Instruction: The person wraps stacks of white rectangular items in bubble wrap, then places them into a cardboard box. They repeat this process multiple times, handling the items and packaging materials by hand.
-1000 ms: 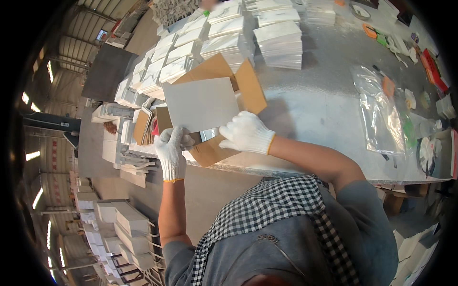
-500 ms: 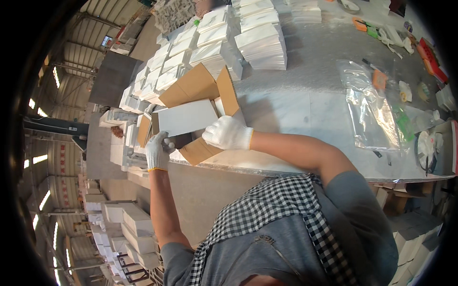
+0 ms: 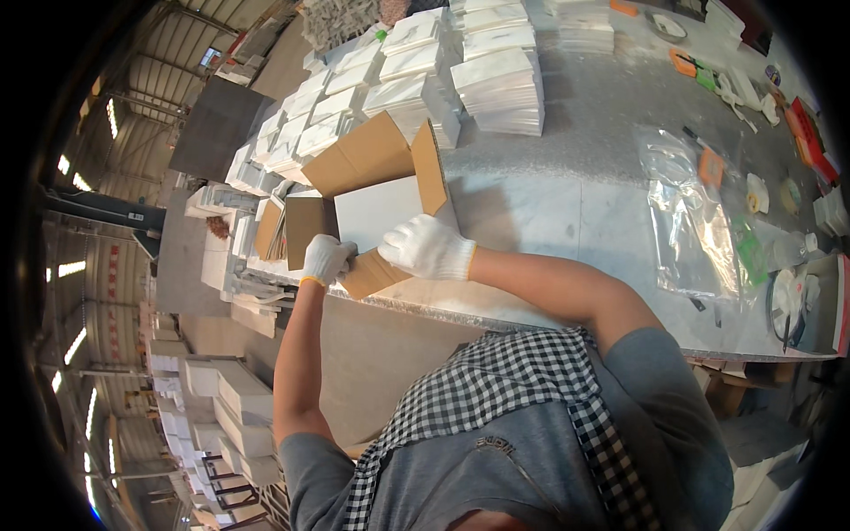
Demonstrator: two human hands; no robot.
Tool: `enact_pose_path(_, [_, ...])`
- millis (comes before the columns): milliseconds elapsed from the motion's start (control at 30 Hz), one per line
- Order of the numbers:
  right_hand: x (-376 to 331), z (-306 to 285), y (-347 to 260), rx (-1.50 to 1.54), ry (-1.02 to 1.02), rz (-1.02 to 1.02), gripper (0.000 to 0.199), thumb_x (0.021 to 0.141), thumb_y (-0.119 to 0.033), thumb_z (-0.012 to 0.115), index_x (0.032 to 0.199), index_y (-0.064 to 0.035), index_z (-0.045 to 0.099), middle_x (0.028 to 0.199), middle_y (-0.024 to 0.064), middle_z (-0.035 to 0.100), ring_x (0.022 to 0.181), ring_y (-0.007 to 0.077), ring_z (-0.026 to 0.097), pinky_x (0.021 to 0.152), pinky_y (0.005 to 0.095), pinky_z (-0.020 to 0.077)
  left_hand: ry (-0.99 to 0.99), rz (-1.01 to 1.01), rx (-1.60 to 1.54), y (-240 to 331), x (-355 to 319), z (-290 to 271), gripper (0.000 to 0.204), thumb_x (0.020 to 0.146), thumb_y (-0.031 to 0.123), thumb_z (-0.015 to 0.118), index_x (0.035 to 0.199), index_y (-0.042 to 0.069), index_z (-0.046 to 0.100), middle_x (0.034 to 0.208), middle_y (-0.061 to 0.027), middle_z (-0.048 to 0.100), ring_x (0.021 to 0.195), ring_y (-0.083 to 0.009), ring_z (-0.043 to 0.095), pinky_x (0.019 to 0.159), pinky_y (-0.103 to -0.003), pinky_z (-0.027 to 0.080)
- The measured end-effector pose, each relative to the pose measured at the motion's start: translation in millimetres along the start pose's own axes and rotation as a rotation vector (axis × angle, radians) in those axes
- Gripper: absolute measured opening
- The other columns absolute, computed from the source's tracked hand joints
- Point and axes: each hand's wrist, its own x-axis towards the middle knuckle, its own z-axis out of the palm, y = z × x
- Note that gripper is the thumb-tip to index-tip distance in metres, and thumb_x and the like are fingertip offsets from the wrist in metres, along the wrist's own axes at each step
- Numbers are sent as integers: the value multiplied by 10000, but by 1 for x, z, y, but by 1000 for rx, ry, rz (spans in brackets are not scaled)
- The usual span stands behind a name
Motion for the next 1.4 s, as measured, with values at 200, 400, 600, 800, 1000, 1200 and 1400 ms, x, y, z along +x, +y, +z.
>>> enact_pose_path(200, [-3,-1,-1,-31,3,0,75,842,-193,618,866,-121,612,829,22,580,744,213,631,635,372,518,141,136,726,49,-6,14,501,804,544,769,924,57,786,913,-203,766,866,-357,757,722,-436,597])
enact_pose_path(400, [-1,3,-3,-55,44,-10,117,816,-195,664,905,-131,622,841,16,588,746,188,635,617,324,507,-160,517,309,32,41,37,328,895,355,693,1141,143,740,1057,-135,765,989,-331,719,847,-397,559])
enact_pose_path(600, [-1,9,6,-159,102,-97,81,821,-159,620,898,-135,620,850,18,598,795,172,632,620,312,505,-241,709,266,27,67,45,358,985,351,608,1113,43,738,1053,-214,739,987,-318,718,855,-414,544])
enact_pose_path(800, [-20,9,1,-86,99,-62,98,776,-195,659,855,-136,650,974,43,658,990,241,634,796,397,532,-38,532,-141,32,-4,40,414,1056,300,545,1189,-60,699,1044,-254,731,916,-352,698,848,-421,535])
enact_pose_path(1000, [-66,-27,-21,111,267,474,265,947,-264,672,1170,-125,632,1202,114,630,1148,322,598,903,486,524,731,484,173,11,-47,84,403,1003,317,582,1180,-33,678,1210,-246,647,1136,-422,567,976,-516,452])
enact_pose_path(1200, [-69,-57,37,382,-44,1263,471,1043,-449,539,1370,-112,567,1291,179,625,1148,362,638,953,449,506,992,348,-31,-5,-66,128,522,902,186,744,1320,-65,558,1329,-297,541,1233,-452,501,1078,-523,402])
enact_pose_path(1400, [-56,8,154,1065,192,1330,486,1075,-444,484,1395,-91,581,1223,67,699,1184,259,639,995,401,490,899,122,-283,-5,-96,144,771,847,237,821,1460,-14,427,1434,-257,481,1314,-397,481,1100,-477,415])
